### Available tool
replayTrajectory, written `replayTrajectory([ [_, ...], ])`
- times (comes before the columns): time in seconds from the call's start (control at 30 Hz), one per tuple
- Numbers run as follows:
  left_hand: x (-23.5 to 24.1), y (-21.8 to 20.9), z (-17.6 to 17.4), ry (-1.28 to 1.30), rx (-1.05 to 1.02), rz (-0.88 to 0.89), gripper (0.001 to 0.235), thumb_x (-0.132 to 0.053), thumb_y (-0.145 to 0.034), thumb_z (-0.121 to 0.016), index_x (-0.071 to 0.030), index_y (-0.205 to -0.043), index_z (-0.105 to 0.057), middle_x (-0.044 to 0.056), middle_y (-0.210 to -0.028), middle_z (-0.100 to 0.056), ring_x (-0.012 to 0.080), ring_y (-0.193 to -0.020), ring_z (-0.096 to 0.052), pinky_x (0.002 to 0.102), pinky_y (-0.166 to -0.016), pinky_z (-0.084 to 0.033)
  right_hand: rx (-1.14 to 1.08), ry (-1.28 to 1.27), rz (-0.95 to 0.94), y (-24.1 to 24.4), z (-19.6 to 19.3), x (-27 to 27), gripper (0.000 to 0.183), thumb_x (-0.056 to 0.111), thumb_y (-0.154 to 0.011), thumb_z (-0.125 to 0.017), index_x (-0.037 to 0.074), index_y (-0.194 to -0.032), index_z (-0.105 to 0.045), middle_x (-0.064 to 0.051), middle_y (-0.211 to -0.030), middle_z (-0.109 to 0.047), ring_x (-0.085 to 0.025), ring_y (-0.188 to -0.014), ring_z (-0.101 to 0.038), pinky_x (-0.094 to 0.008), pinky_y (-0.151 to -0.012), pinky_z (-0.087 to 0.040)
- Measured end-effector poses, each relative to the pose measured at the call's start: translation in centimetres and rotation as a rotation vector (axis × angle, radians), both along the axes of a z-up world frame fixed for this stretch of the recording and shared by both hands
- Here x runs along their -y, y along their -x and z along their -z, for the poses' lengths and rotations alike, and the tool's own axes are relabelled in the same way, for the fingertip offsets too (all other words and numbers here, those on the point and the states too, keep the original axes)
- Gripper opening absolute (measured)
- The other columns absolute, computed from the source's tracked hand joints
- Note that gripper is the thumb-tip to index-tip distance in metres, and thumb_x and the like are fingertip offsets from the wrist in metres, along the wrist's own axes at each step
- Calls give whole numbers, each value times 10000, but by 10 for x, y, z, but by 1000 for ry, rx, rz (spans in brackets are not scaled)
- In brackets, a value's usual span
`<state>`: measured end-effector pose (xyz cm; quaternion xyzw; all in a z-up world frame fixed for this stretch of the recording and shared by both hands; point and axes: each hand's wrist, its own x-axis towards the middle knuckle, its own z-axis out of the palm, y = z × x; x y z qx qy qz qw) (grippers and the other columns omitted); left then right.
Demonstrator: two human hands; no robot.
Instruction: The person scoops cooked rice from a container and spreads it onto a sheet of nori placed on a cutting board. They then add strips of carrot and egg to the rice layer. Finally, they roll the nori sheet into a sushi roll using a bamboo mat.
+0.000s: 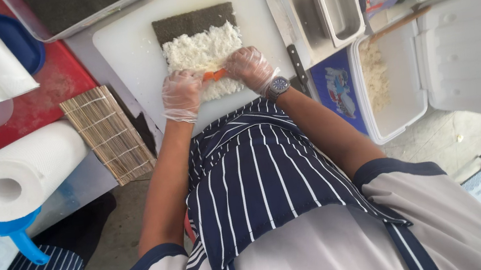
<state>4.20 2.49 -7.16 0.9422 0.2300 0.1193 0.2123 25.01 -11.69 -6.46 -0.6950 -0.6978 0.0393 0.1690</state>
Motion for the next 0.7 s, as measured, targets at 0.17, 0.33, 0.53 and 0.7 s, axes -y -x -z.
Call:
replayTrajectory([
  [0.17, 3, -5, 5, -128, 42, -21, 127, -214, -916, -733, -172, -1021, -790, 43, -1003, -714, 251, -989, -662, 414, -836, -540, 38, 158, 21, 5, -21, -10, 199, 296, -939, -773, 133, -1050, -749, -68, -1040, -698, -256, -1000, -661, -440, -867, -534],
  [0.33, 12, 5, -27, 44, 201, -189, 260, -308, -881, -761, -129, -1069, -761, 41, -1023, -705, 247, -1011, -658, 411, -865, -528, -114, 126, 35, -2, -63, -49, 310, 285, -911, -749, 86, -1144, -705, -157, -1120, -682, -333, -1055, -651, -468, -926, -522],
  [0.53, 21, 27, -49, 82, 196, -369, 275, -252, -888, -781, -168, -1147, -749, -5, -1091, -724, 225, -971, -669, 393, -852, -530, -164, -132, -15, -42, -64, -191, 385, 70, -966, -636, 17, -1346, -602, -192, -1255, -650, -349, -1162, -644, -433, -1021, -542],
  [0.7, 29, 43, -63, 130, 276, -486, 265, -171, -871, -786, -175, -1133, -747, -4, -1112, -723, 225, -977, -683, 383, -870, -538, 43, 600, 120, -72, -50, -324, 335, -20, -878, -556, -28, -1205, -628, -230, -1064, -681, -348, -927, -711, -439, -795, -582],
])
